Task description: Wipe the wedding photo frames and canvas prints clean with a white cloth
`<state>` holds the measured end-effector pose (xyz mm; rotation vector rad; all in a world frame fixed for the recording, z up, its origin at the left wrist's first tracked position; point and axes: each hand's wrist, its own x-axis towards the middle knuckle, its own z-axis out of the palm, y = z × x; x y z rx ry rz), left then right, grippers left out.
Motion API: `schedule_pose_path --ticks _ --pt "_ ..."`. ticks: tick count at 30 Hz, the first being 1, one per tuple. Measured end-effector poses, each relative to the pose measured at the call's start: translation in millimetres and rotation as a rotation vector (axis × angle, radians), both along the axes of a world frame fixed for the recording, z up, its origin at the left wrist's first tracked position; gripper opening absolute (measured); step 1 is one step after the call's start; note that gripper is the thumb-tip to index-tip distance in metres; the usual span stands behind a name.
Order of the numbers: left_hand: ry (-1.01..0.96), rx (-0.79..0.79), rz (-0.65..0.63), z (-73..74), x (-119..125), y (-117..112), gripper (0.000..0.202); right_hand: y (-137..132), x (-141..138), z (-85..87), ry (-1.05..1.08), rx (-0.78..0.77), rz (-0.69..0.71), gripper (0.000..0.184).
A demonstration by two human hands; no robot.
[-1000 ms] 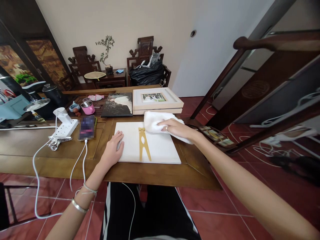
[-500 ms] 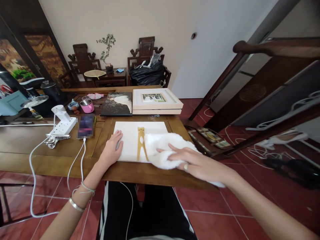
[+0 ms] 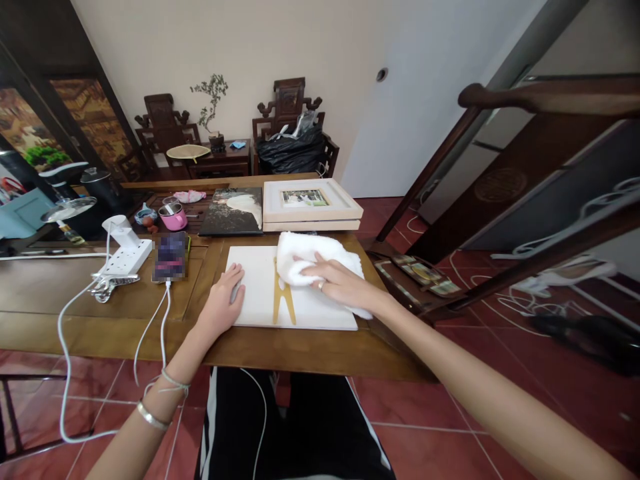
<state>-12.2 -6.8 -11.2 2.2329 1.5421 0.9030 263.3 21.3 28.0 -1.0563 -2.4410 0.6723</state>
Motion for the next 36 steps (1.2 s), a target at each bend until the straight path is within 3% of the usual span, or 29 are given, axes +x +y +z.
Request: schedule_pose_path --ticks 5,8,11,18,22,27,32,36 --pt "-0.001 0.02 -0.008 -2.9 -0.3 1.4 0.041 -73.3 8.4 14.5 -0.091 -0.094 0.098 0.041" --pt "0.006 0.015 -0.006 -2.3 -0.4 1.5 0.042 -93.1 14.9 23.1 -0.126 -0.164 0.154 0.04" --pt "0.008 0.007 -0.004 -0.7 -0.2 0.9 0.045 -80.7 14.4 20.3 -0.139 -0.174 0.091 0.041" --pt "0.008 0.009 -0.014 -0.7 -0.8 1.4 0.043 2.2 -24.6 5.2 -0.038 0.07 -0.008 0.041" --pt "0.0 0.01 -0.011 -1.1 -0.8 2.0 0.043 10.7 -39.8 2.2 -0.098 0.134 -0.002 0.044" --pt "0.008 0.0 -0.011 -0.5 0.3 1.2 0.043 -36.5 -34.6 -0.3 -0.129 0.155 0.069 0.044" --pt "0.013 0.007 -0.012 -0.1 0.8 0.6 0.044 -94.0 -26.7 8.7 -0.143 0.095 0.224 0.047" --pt "0.023 0.012 -0.01 -0.7 0.5 0.8 0.043 -104.7 -25.0 18.0 -0.172 0.049 0.294 0.046"
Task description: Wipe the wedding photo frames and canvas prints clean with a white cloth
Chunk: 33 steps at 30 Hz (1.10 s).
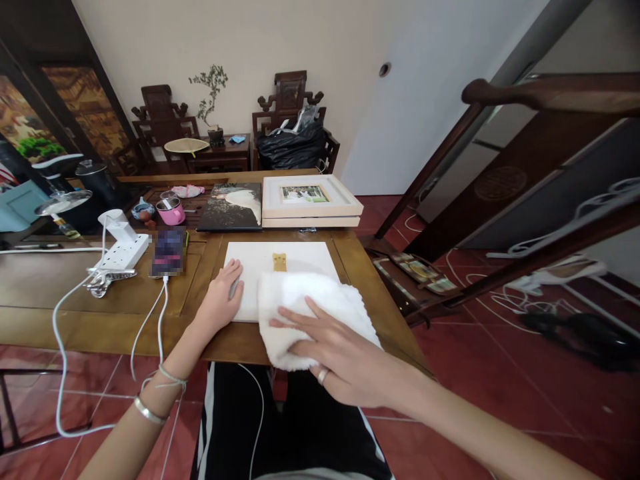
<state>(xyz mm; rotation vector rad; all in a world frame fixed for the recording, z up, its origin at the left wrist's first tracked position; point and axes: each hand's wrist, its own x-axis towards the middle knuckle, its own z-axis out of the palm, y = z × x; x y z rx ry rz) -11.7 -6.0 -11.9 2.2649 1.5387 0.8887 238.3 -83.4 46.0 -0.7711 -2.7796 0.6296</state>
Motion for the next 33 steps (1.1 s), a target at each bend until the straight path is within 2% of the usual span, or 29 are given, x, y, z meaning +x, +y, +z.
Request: schedule_pose_path --ticks 4,10,13,16,23,26,29,33 --pt "-0.003 -0.008 -0.002 -0.2 -0.1 -0.1 0.043 30.0 -3.5 1.1 -0.015 0.04 -0.06 0.045" --pt "0.003 -0.011 0.0 1.8 0.1 -0.5 0.045 108.8 -21.2 -5.2 -0.042 0.127 -0.23 0.048" --pt "0.009 -0.009 0.001 2.3 0.2 -0.6 0.046 127.1 -28.3 -7.6 -0.073 0.179 -0.257 0.045" --pt "0.01 -0.011 0.001 2.0 0.3 -0.6 0.048 117.6 -28.5 -9.9 -0.084 0.221 -0.225 0.041" --pt "-0.002 -0.001 -0.005 -0.7 -0.4 -0.1 0.043 43.0 -13.8 -8.4 -0.033 0.136 -0.075 0.051" --pt "-0.007 -0.003 -0.009 -1.3 -0.6 0.1 0.043 20.7 -13.0 -4.8 -0.05 0.098 -0.046 0.049" --pt "-0.013 -0.007 -0.013 -1.6 -0.5 0.4 0.043 20.6 -15.5 -2.9 -0.06 0.089 -0.044 0.048" --pt "-0.019 -0.009 -0.015 -2.2 -0.5 1.0 0.043 56.9 -21.6 -3.2 -0.066 0.128 -0.112 0.045"
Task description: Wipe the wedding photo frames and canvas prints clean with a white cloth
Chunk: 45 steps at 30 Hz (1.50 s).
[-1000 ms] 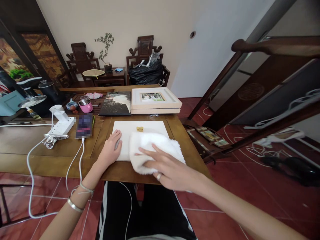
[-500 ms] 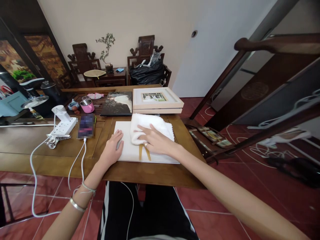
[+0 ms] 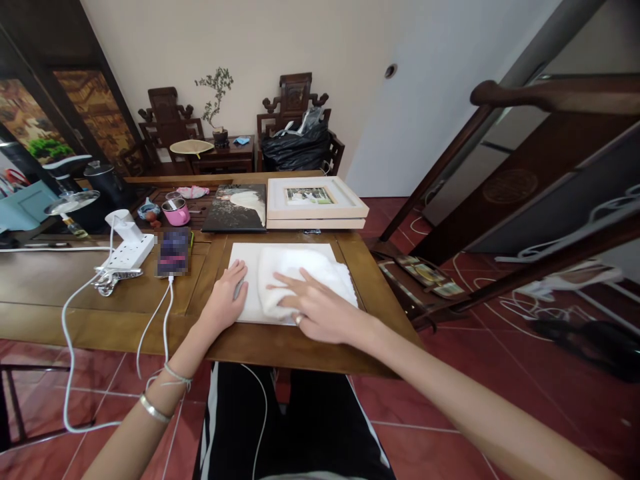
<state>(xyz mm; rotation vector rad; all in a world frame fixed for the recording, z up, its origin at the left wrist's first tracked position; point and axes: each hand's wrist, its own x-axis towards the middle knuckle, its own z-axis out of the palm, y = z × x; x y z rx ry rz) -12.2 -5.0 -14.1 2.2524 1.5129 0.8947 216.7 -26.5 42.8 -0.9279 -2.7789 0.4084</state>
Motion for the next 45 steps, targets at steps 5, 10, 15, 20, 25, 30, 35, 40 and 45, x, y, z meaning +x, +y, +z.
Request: schedule_pose_path --ticks 5,10,15,20,25,30,35,40,45 --pt "0.025 0.013 -0.004 -0.3 -1.0 0.4 0.043 52.7 -9.4 -2.5 -0.016 0.046 -0.124 0.039" --pt "0.038 0.022 -0.003 -0.9 -1.7 0.7 0.044 40.6 -11.8 -7.2 -0.004 0.079 -0.118 0.037" --pt "0.059 0.017 -0.014 -0.8 -0.9 0.3 0.044 -18.0 -1.6 -4.0 0.031 -0.009 0.014 0.045" --pt "0.073 0.02 -0.02 0.8 -0.5 -0.3 0.045 -48.5 2.9 8.8 0.018 -0.097 0.101 0.043" --pt "0.073 0.014 -0.019 -0.7 -1.5 0.5 0.043 -12.7 -10.6 9.5 -0.016 -0.056 0.035 0.039" --pt "0.041 0.018 -0.015 -0.8 -1.6 0.2 0.042 48.3 -33.8 2.0 -0.087 0.038 -0.133 0.038" --pt "0.019 -0.007 -0.011 1.6 -0.8 -0.7 0.043 52.1 -41.9 -1.2 -0.127 0.09 -0.091 0.044" --pt "0.029 -0.022 -0.026 3.0 -0.2 -0.8 0.045 -10.7 -26.4 -1.9 -0.106 0.054 0.067 0.046" --pt "0.033 -0.014 -0.029 4.0 0.4 -1.8 0.044 -59.7 -11.2 3.3 -0.032 -0.073 0.144 0.044"
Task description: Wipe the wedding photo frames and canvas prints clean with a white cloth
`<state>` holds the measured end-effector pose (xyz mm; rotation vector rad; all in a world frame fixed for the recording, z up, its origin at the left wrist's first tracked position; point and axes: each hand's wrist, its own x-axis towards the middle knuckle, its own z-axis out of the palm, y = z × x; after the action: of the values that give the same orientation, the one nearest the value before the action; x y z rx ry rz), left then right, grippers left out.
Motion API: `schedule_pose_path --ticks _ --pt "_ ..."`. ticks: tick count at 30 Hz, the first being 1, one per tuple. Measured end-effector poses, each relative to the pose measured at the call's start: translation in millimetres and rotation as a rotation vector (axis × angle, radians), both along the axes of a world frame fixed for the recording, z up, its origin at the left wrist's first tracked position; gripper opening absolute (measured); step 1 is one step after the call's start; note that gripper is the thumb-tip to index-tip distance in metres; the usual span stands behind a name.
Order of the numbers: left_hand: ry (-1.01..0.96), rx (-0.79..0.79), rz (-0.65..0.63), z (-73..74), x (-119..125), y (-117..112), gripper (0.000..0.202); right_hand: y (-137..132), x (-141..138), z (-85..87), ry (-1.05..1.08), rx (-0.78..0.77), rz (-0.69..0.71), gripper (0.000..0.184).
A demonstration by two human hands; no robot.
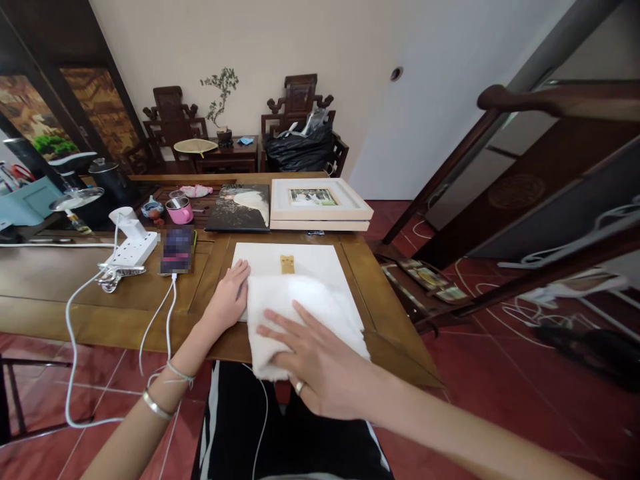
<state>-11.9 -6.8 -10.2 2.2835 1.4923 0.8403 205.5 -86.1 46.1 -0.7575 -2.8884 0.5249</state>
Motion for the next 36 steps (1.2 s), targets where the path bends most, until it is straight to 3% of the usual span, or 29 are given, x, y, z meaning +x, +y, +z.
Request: schedule_pose_path --ticks 3,8,12,15,18,21,24,26,30,36 --pt "0.007 -0.004 -0.004 -2.0 -0.1 0.5 0.043 8.2 3.3 -0.7 0.067 -0.013 -0.057 0.042" --pt "-0.019 -0.009 0.016 -7.1 -1.4 0.9 0.045 65.4 -4.8 -7.5 0.053 0.105 -0.257 0.039" --pt "-0.076 -0.032 0.036 -3.0 -1.5 -2.8 0.05 99.5 -29.1 -8.5 -0.049 0.164 -0.427 0.041" --pt "-0.126 -0.051 0.009 3.4 -1.8 -6.1 0.057 99.8 -50.4 -9.2 -0.111 0.186 -0.442 0.042" --pt "-0.155 -0.022 -0.038 7.5 -2.9 -7.7 0.06 82.6 -60.0 -10.9 -0.106 0.219 -0.24 0.045" --pt "-0.161 0.005 -0.067 8.4 -4.0 -8.2 0.062 60.5 -50.8 -9.6 -0.067 0.231 -0.056 0.045" --pt "-0.137 -0.001 -0.076 7.3 -3.6 -7.6 0.061 45.5 -29.3 -3.1 -0.026 0.162 0.026 0.04" --pt "-0.1 -0.023 -0.061 5.9 -2.4 -6.6 0.059 42.8 -15.6 1.7 -0.009 0.112 -0.003 0.035" --pt "0.011 -0.059 -0.027 3.2 1.5 -3.8 0.05 59.7 -5.6 4.7 -0.048 0.17 -0.223 0.031" --pt "0.062 -0.001 -0.045 7.3 5.2 -3.7 0.04 116.2 -39.6 2.7 -0.074 0.214 -0.389 0.036"
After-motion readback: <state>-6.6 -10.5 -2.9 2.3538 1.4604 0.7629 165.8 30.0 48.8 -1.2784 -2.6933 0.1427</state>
